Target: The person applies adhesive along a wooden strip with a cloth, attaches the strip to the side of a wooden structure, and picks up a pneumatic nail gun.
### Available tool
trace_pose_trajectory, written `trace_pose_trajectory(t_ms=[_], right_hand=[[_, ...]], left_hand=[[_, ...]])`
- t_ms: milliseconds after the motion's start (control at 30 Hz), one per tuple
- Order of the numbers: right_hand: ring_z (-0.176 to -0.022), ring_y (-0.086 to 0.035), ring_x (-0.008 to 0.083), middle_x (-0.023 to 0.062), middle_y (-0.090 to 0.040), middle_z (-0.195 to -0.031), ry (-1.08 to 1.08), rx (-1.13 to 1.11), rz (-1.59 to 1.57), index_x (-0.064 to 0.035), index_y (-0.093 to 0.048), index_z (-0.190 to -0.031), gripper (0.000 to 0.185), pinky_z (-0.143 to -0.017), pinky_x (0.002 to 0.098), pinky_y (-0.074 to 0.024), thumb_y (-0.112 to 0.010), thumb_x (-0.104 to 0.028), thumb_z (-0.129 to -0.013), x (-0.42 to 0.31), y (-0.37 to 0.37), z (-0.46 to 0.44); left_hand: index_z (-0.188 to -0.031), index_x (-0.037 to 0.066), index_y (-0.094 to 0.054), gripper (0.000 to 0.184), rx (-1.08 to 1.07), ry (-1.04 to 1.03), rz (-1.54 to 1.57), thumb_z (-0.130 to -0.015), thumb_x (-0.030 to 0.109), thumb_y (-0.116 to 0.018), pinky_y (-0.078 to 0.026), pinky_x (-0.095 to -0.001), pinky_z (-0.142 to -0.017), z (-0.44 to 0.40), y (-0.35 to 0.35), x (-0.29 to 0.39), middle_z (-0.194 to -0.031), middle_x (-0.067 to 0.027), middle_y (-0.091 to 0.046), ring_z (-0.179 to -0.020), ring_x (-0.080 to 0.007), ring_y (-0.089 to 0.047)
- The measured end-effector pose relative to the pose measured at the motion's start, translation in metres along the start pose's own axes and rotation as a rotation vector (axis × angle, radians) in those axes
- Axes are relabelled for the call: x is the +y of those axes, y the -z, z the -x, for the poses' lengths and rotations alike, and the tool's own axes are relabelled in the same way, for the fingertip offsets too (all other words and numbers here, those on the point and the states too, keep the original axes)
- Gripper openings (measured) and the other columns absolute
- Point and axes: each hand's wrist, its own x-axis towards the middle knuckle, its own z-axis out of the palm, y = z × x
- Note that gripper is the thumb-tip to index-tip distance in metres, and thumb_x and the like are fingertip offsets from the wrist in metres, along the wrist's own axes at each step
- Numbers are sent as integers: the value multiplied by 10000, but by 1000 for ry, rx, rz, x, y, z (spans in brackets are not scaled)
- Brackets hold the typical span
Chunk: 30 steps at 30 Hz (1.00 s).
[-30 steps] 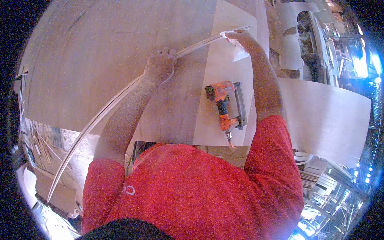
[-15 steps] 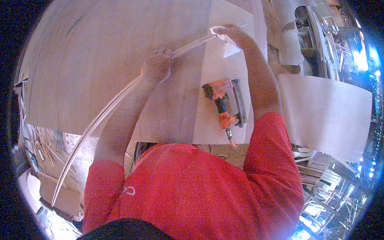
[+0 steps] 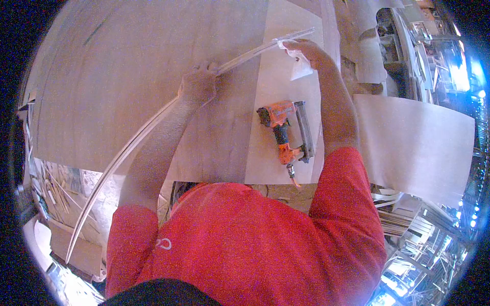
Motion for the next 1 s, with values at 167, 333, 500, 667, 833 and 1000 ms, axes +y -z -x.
trace_pose_trajectory(t_ms=[167,333,500,667,833,1000], right_hand=[[-839,-599,132,34,-682,-995,-35,4,48,-31,-693,-1185,563,-721,305,-487,-833,-452,-839,-4,-1,-7],[-904,-621,184,66,-690,-1026,-26,-14,38,-23,-697,-1173,546,-800,360,-498,-837,-430,-837,-11,-5,-6],[-947,-638,229,93,-697,-1053,-24,-10,69,-19,-705,-1155,526,-846,411,-506,-840,-412,-832,-11,-8,-12],[-889,-627,198,63,-704,-1034,-44,-32,162,-50,-717,-1142,503,-783,384,-497,-847,-413,-818,-20,-8,-8],[-833,-613,173,42,-700,-992,-12,34,31,-75,-728,-1098,484,-723,361,-489,-866,-425,-794,-29,-4,-1],[-769,-600,154,21,-684,-931,-75,42,-31,-81,-729,-1073,489,-679,351,-486,-883,-434,-772,-19,4,-19]], left_hand=[[-1082,53,-600,197,-4,9,10,-948,195,-631,-616,-440,-803,2,7,3,-1095,-146,-659,-1015,-334,-709],[-1087,52,-599,209,-25,39,30,-953,208,-638,-611,-444,-817,1,9,5,-1097,-154,-655,-1037,-336,-699],[-1093,57,-603,206,-37,44,30,-959,210,-634,-609,-439,-820,3,10,5,-1117,-157,-663,-1047,-336,-695],[-1174,71,-609,280,-54,16,10,-989,280,-593,-612,-477,-816,0,8,1,-1125,-159,-683,-1026,-358,-705],[-1179,75,-611,283,-55,32,22,-986,281,-593,-606,-471,-809,1,5,2,-1120,-162,-685,-1006,-356,-707],[-1189,79,-612,284,-58,25,-21,-987,278,-592,-600,-468,-819,1,4,1,-1123,-167,-684,-998,-353,-708]])
